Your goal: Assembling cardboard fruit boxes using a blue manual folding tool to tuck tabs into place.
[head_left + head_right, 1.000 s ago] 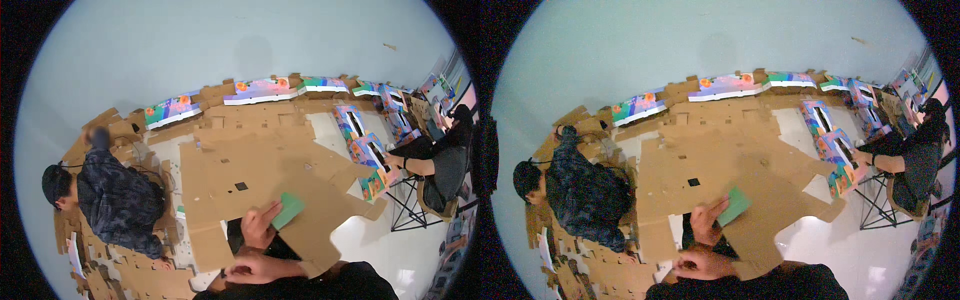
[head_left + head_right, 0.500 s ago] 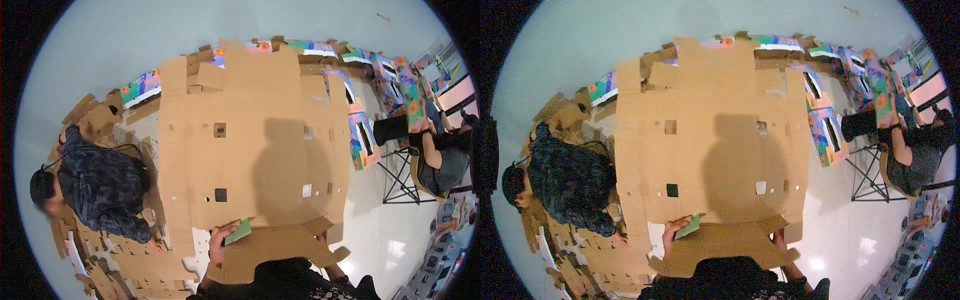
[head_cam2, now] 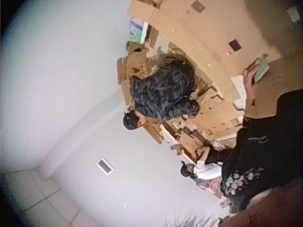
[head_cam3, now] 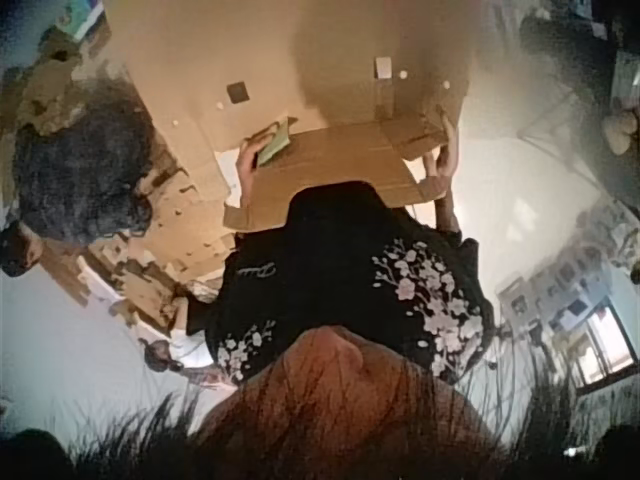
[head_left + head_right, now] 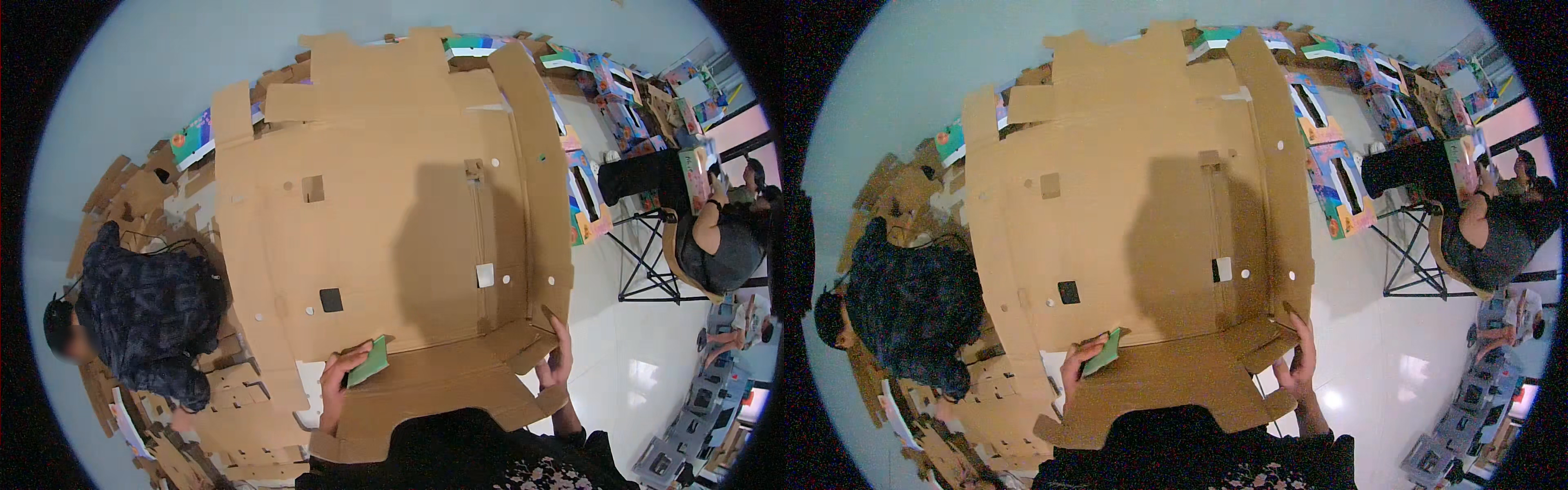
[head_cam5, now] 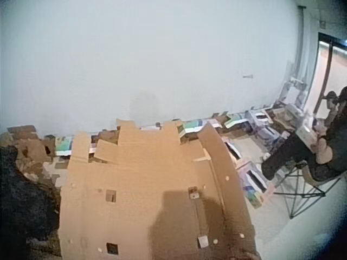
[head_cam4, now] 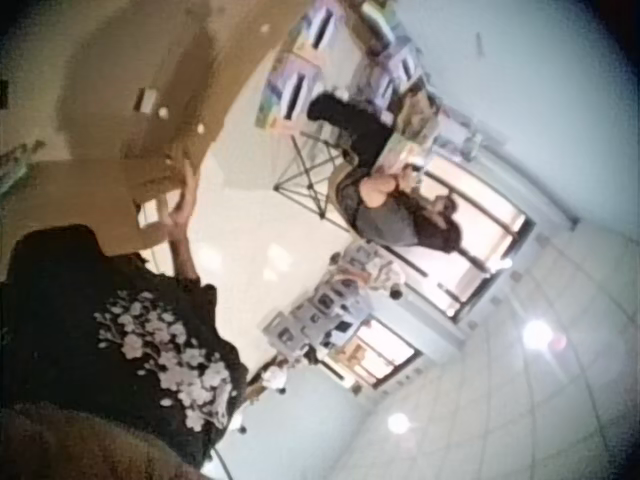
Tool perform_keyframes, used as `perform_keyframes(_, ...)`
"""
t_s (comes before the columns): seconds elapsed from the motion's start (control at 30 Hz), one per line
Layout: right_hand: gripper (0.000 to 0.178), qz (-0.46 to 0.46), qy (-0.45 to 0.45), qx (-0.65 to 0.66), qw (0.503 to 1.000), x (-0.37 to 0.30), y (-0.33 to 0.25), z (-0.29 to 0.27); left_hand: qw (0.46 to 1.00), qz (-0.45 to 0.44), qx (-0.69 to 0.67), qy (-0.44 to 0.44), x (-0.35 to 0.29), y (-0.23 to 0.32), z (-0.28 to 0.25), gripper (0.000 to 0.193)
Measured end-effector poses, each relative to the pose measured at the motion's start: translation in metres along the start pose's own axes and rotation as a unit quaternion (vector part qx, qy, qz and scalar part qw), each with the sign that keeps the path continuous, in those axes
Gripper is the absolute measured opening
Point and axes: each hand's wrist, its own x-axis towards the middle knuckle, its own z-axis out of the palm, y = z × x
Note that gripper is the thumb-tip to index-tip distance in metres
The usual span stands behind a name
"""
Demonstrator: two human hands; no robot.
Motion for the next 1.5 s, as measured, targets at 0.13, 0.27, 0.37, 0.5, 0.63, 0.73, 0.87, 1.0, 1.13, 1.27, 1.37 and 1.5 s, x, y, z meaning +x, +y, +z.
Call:
perform_keyframes(0.13,0.039,-0.035,-0.001,-0.019,0.999,0.001,0.005,-0.015,0.992,-0.091,-0.08,0.015,-0.003,0.0,-0.005,0.028)
perform_keyframes(0.27,0.031,0.053,0.003,0.079,0.995,0.002,0.013,-0.036,0.996,-0.062,-0.05,-0.039,-0.006,-0.002,-0.013,0.03)
perform_keyframes(0.37,0.028,0.036,0.009,0.108,0.994,-0.003,0.018,-0.045,0.998,-0.016,-0.051,-0.028,-0.006,-0.005,-0.011,0.035)
perform_keyframes(0.5,0.02,0.054,0.1,0.11,0.987,-0.012,0.019,-0.048,0.988,0.018,-0.155,0.011,-0.001,-0.009,-0.002,0.036)
perform_keyframes(0.63,0.016,0.035,0.107,0.122,0.986,-0.015,0.008,-0.046,0.983,0.035,-0.182,-0.01,0.0,-0.006,-0.005,0.035)
perform_keyframes(0.73,0.015,0.028,0.121,0.092,0.988,-0.014,-0.008,-0.038,0.983,0.005,-0.18,-0.024,-0.001,-0.002,-0.009,0.037)
perform_keyframes(0.87,0.018,-0.018,0.178,0.013,0.984,-0.013,-0.029,-0.02,0.996,0.069,-0.044,-0.032,0.002,-0.008,-0.009,0.04)
perform_keyframes(1.0,0.017,-0.062,0.226,-0.005,0.972,-0.011,-0.046,-0.006,0.984,0.124,-0.119,-0.04,0.005,-0.02,-0.011,0.042)
perform_keyframes(1.13,0.037,-0.087,0.088,-0.011,0.992,-0.002,-0.056,0.006,0.987,-0.025,0.106,-0.12,0.0,-0.018,-0.014,0.042)
perform_keyframes(1.27,0.064,-0.2,-0.061,-0.113,0.971,0.014,-0.064,0.015,0.981,0.031,0.168,-0.092,0.0,-0.003,-0.008,0.044)
perform_keyframes(1.37,0.08,-0.106,-0.056,-0.04,0.992,0.029,-0.068,0.018,0.987,0.088,0.129,-0.047,0.003,0.006,-0.005,0.044)
perform_keyframes(1.5,0.105,-0.189,-0.114,-0.183,0.958,0.05,-0.066,0.023,0.979,0.045,0.198,0.008,-0.009,0.008,-0.009,0.053)
